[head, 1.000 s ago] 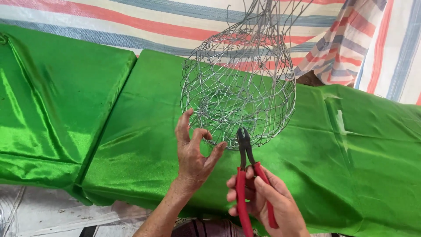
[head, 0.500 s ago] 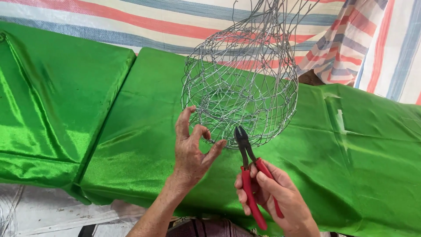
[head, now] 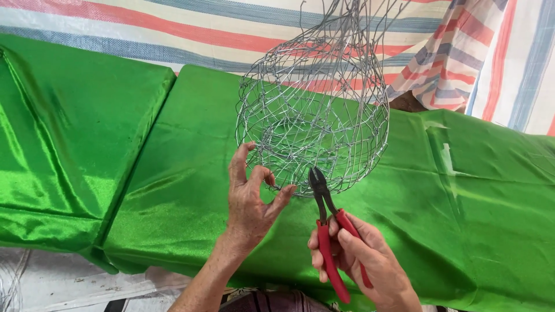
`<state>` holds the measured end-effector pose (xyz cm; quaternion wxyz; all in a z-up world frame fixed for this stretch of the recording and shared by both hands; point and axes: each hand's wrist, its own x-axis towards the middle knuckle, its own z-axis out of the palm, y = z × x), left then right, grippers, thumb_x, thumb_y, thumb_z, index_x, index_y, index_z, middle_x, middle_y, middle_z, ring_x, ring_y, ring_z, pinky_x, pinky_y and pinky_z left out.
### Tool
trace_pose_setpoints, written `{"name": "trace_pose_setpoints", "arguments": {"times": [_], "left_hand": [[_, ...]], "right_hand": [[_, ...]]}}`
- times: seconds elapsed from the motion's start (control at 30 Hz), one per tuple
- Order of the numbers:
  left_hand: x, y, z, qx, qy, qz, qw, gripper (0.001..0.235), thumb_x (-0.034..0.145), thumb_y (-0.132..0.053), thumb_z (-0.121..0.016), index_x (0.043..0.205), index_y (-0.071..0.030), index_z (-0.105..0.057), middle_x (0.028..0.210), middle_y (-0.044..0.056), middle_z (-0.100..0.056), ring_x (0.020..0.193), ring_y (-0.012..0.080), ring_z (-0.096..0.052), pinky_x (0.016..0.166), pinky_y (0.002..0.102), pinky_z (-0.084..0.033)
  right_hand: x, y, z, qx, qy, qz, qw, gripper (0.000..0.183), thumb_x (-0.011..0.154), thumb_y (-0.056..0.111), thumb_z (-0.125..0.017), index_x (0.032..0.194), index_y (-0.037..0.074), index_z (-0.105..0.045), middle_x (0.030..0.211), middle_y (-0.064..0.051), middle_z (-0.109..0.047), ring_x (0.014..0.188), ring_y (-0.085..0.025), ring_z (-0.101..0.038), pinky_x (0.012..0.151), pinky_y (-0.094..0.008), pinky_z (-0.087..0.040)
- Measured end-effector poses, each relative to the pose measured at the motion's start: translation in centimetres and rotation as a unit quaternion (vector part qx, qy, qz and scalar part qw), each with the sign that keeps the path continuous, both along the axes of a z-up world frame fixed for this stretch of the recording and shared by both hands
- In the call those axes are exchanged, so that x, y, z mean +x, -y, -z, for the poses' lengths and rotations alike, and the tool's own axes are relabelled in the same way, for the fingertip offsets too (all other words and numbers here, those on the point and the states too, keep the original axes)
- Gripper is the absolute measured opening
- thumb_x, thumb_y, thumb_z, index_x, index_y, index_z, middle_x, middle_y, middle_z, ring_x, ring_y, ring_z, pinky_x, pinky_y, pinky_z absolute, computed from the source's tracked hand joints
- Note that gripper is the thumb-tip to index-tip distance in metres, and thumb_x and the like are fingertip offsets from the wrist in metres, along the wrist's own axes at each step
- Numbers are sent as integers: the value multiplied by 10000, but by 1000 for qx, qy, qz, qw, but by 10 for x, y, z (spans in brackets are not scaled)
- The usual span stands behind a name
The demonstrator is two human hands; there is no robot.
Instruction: Cutting and shaping a wire mesh structure using hand-held wire cutters on a workbench.
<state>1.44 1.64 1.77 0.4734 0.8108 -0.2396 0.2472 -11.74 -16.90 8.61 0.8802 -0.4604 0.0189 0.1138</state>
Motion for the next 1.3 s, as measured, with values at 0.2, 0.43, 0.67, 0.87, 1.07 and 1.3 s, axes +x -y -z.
{"name": "trace_pose_setpoints", "arguments": {"times": [0.2,0.43,0.67,0.87,1.07,1.3], "left_hand": [[0,2,7,3,6,-21,1000,420,991,-515,-625,902,-105,-604,1641,240,-274,1534,418,-333,1190,620,-407],[-4,3,6,-13,10,-12,1000,340,1023,-440,-600,938,-112,-631,1651,243,-269,1533,420,-343,1228,634,-368],[-6,0,1,-26,5,1,1000,323,1044,-376,-595,885,-96,-611,1602,245,-321,1501,423,-377,1194,600,-395],[-6,-1,5,-28,8,-2,1000,337,1050,-390,-583,873,-104,-603,1604,239,-325,1501,420,-379,1189,613,-402],[-5,0,6,-38,14,5,999,291,1037,-344,-632,868,-110,-589,1584,233,-352,1503,420,-374,1176,592,-402],[-5,-1,5,-22,3,-1,1000,352,1047,-410,-583,868,-107,-581,1574,227,-359,1480,412,-393,1161,579,-417]], "right_hand": [[-18,-2,6,74,2,9,997,160,1038,139,-524,1039,-17,-488,1010,-334,-630,781,-366,-690,576,-438,-609],[-23,-19,12,90,-22,-9,996,168,1033,152,-518,1061,-13,-498,1068,-359,-629,844,-408,-705,651,-493,-640],[-12,-36,6,88,-31,31,995,162,1024,136,-515,1063,-21,-508,1071,-364,-635,869,-392,-714,715,-528,-658],[-13,-42,13,70,-33,31,997,156,1020,134,-514,1061,-17,-517,1071,-366,-644,868,-404,-719,708,-535,-662],[-9,-43,6,92,-66,24,993,178,1007,149,-542,1062,-20,-526,1061,-372,-650,853,-404,-718,692,-529,-655],[9,-43,2,47,-66,43,996,190,1015,136,-543,1050,-50,-525,968,-304,-678,699,-313,-682,490,-399,-584]]}}
